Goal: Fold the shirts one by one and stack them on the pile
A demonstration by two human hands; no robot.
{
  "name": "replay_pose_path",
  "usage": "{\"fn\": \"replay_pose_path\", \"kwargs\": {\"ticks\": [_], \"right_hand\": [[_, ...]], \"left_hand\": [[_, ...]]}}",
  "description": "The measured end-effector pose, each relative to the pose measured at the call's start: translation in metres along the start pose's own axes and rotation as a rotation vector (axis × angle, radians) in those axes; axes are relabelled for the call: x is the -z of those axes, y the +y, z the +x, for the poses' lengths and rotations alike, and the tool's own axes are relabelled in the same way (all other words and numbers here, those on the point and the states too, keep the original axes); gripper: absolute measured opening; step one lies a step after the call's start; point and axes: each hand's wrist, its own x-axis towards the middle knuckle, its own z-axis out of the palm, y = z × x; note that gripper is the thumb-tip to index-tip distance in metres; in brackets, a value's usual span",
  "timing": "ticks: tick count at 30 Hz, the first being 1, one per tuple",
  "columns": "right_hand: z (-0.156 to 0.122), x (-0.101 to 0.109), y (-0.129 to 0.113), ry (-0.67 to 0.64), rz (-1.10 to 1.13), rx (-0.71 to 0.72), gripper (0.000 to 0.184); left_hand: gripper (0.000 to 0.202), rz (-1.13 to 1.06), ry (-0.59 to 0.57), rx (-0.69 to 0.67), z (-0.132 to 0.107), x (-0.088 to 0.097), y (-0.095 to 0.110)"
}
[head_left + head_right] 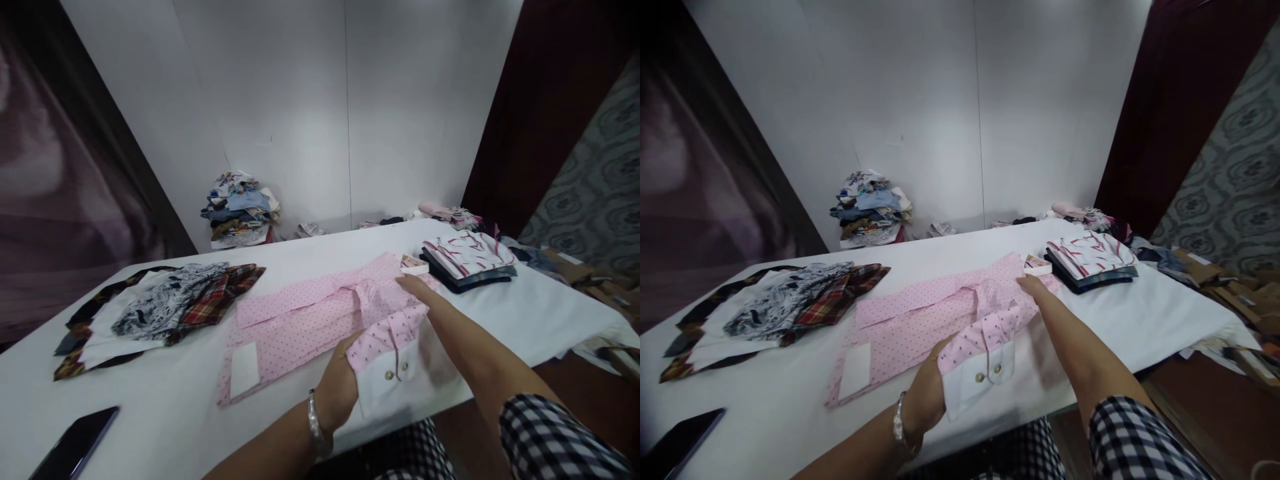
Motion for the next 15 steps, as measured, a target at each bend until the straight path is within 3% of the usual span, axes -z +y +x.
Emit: {"fn": "replay_pose_path", "kwargs": {"ticks": [3, 6, 10, 15], "right_hand": [[0.006, 0.003, -0.006, 0.032, 0.032, -0.081, 0.027], [0.000, 0.012, -0.005, 0.018, 0.215, -0.082, 0.050], [-0.011, 0.020, 0.006, -0.006, 0.558, -0.179, 0.078], [-0.014, 0.018, 0.022, -0.138, 0.488, -0.244, 0.083]], "left_hand": [[0.031, 0.059, 0.080, 0.029, -0.006, 0.016, -0.003], [0.034, 0.213, 0.208, -0.019, -0.015, 0.041, -0.006], [0.022, 0.619, 0.297, -0.165, -0.021, 0.085, -0.018], [0.032, 0.823, 0.432, -0.218, -0.016, 0.127, -0.046]]}}
